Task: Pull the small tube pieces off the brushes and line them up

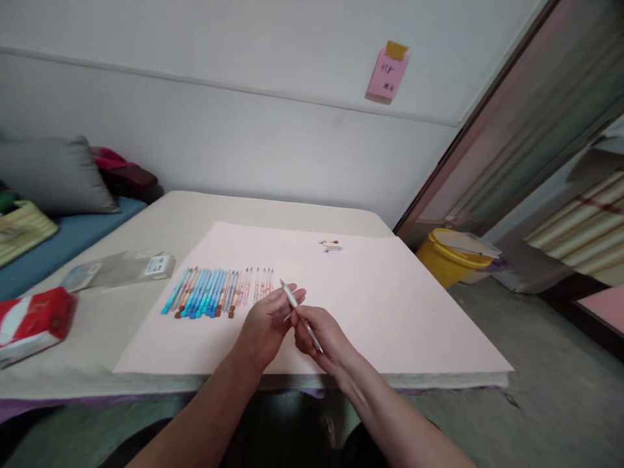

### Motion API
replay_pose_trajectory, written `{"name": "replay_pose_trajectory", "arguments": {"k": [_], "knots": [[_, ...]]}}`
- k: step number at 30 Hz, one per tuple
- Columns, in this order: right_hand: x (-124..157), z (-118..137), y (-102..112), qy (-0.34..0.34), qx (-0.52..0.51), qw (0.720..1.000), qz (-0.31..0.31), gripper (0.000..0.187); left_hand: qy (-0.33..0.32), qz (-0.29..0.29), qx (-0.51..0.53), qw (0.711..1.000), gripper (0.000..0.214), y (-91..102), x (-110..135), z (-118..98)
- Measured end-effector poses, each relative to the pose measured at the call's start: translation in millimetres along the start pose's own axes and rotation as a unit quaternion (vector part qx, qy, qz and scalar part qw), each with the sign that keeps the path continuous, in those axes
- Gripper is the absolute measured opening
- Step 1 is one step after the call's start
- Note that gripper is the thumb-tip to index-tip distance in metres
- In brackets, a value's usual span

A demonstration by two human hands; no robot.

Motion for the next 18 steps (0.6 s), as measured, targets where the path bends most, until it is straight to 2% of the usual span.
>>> {"name": "replay_pose_trajectory", "arguments": {"k": [3,7,12,16,18], "knots": [[1.2,0.1,-0.4,0.004,0.031,0.999,0.011,0.024,-0.022,-0.011,-0.023,0.999,0.013,3.2,-1.6,-1.7],[1.4,-1.3,-0.2,0.011,0.052,0.999,0.007,0.027,-0.035,0.021,-0.054,0.998,0.018,0.8,-1.0,-1.7],[0.9,-0.3,4.8,0.013,0.043,0.999,0.0,0.027,-0.017,0.016,-0.025,0.999,0.028,-1.0,1.1,-3.8],[3.4,0.9,3.4,0.003,0.057,0.998,0.008,0.023,-0.029,0.01,-0.052,0.998,0.016,1.6,-2.3,-4.4],[3.9,1.3,1.7,0.003,0.059,0.998,0.01,0.022,-0.038,0.024,-0.068,0.997,0.019,1.4,-4.1,-3.3]]}}
Point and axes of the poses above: each hand's wrist, its own x-axis away from the middle knuckle, its own y-axis out of the back of the hand, z = x × y, the point moved 3 cm from there along -x, towards the middle knuckle, and after that the axes turned 2 degrees about -z, right-handed, at the moved point
